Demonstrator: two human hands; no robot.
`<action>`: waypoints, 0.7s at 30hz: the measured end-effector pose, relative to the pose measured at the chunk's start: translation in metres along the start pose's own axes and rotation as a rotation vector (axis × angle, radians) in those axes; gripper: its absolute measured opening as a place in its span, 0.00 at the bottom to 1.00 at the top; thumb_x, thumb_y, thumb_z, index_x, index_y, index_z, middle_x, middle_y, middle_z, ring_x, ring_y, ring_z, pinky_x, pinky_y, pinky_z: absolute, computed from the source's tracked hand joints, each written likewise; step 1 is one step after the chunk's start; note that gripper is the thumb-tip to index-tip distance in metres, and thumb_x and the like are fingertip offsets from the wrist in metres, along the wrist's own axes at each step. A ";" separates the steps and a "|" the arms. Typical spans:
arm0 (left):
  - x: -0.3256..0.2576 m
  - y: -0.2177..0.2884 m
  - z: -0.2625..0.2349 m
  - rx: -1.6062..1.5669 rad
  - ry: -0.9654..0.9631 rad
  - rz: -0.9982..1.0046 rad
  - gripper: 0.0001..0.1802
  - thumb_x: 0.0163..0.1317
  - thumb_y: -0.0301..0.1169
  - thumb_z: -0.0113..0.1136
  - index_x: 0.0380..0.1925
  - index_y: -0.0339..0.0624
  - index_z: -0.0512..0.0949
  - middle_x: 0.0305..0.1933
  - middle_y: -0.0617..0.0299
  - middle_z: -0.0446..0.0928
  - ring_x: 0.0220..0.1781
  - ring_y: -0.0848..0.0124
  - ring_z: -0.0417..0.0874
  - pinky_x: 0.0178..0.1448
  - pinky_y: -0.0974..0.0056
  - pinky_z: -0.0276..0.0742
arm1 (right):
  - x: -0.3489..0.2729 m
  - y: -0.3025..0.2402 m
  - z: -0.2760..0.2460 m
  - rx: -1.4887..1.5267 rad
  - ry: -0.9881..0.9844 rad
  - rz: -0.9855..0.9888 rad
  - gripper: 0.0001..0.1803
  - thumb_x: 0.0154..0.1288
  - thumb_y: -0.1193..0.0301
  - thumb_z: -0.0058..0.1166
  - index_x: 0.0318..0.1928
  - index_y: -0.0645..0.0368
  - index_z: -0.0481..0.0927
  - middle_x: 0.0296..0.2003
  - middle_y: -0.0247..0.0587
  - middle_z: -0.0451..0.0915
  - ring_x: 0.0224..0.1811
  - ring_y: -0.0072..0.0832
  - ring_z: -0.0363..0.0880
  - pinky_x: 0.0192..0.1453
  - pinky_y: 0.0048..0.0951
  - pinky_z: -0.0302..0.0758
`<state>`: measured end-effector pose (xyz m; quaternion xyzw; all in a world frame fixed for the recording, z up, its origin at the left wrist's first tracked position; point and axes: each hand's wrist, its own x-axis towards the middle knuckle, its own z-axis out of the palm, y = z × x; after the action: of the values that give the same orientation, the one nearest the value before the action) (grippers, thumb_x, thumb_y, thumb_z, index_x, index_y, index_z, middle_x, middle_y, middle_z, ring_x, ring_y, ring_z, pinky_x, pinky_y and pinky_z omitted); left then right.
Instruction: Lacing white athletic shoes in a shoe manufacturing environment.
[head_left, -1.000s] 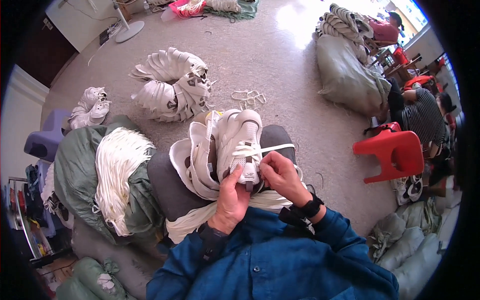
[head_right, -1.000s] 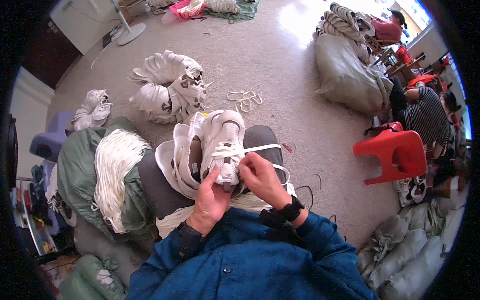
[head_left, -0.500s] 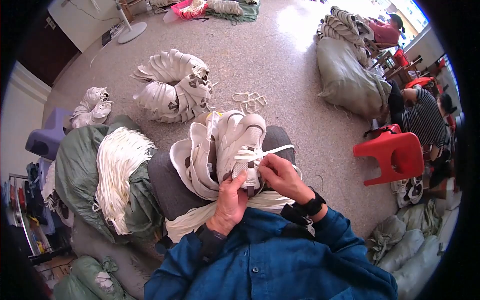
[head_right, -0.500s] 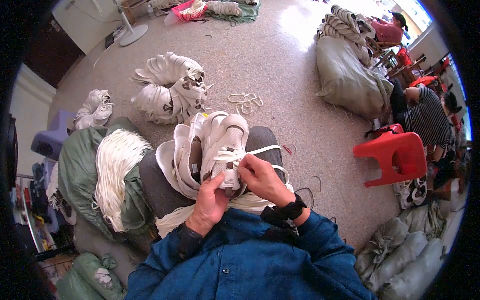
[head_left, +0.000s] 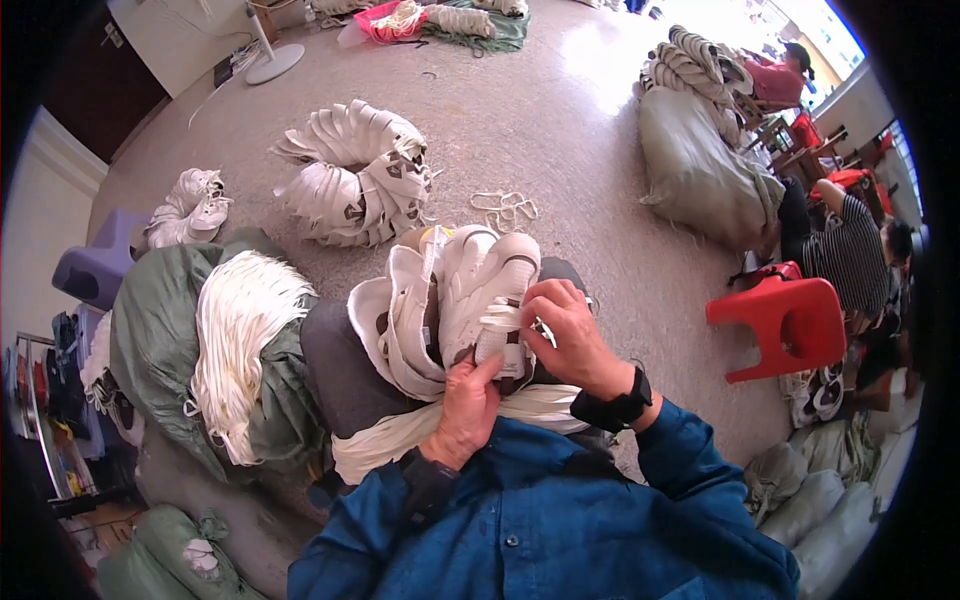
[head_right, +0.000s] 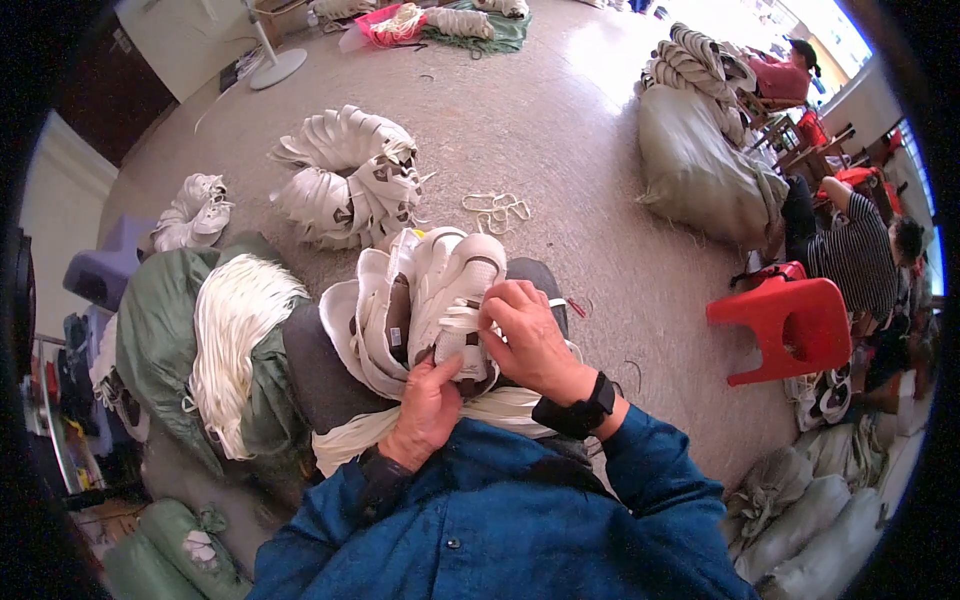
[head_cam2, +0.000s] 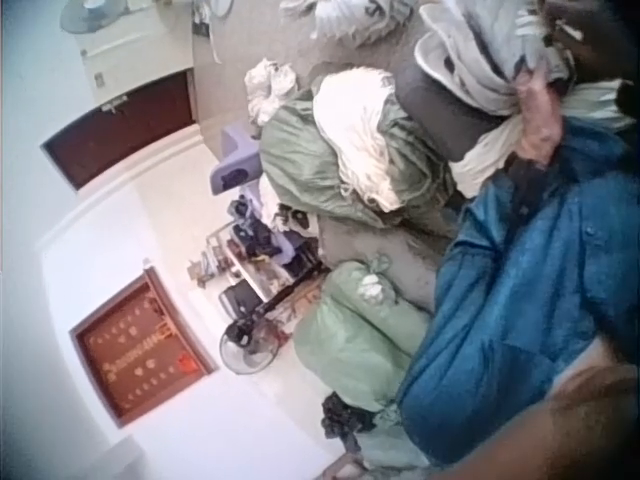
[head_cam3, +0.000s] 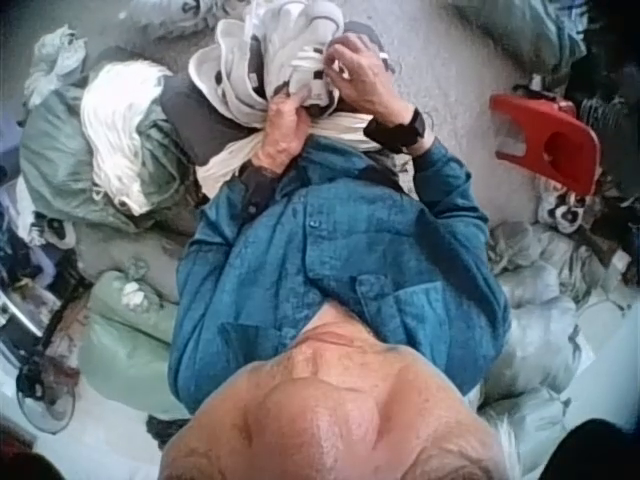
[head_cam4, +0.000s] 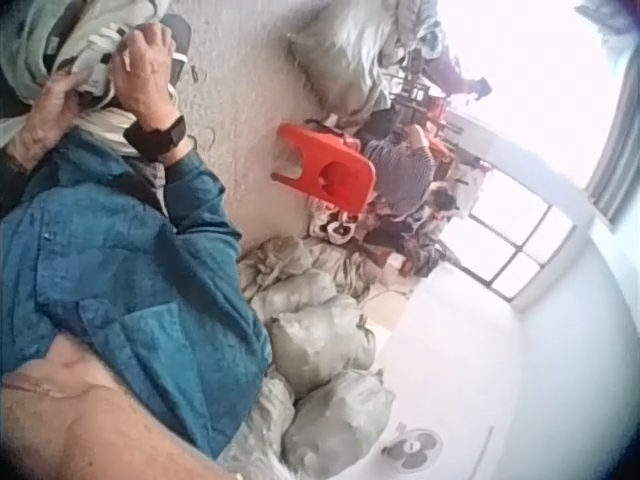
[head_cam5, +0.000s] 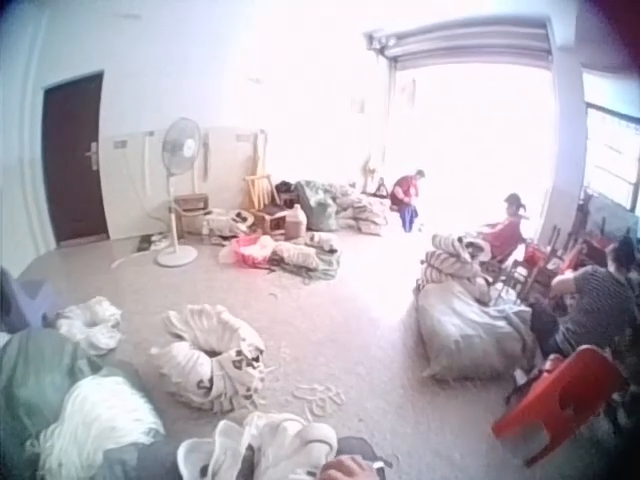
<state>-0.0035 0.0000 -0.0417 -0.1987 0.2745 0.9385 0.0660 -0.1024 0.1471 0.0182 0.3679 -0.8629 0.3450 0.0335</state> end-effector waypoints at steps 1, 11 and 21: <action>0.000 -0.001 -0.001 -0.003 -0.008 0.002 0.20 0.69 0.24 0.54 0.60 0.36 0.73 0.58 0.58 0.78 0.59 0.67 0.79 0.67 0.59 0.72 | 0.002 -0.002 -0.002 0.021 -0.067 0.004 0.09 0.57 0.78 0.60 0.38 0.59 0.77 0.42 0.43 0.77 0.50 0.41 0.76 0.55 0.40 0.72; 0.004 -0.004 -0.003 0.030 -0.013 -0.015 0.18 0.69 0.28 0.53 0.58 0.39 0.75 0.56 0.60 0.79 0.57 0.68 0.79 0.64 0.61 0.73 | 0.031 -0.028 -0.047 0.497 -0.646 0.388 0.09 0.71 0.71 0.53 0.39 0.66 0.79 0.23 0.34 0.78 0.26 0.20 0.76 0.32 0.26 0.74; 0.019 -0.010 -0.037 -0.109 -0.029 -0.014 0.24 0.72 0.48 0.56 0.61 0.49 0.72 0.55 0.67 0.78 0.57 0.71 0.79 0.61 0.61 0.75 | 0.115 -0.138 -0.076 1.061 -0.696 0.063 0.12 0.76 0.71 0.50 0.51 0.66 0.80 0.27 0.31 0.78 0.27 0.14 0.73 0.29 0.20 0.70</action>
<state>-0.0060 -0.0111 -0.0829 -0.1901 0.2203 0.9545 0.0658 -0.1106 0.0559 0.1901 0.3993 -0.5454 0.5866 -0.4460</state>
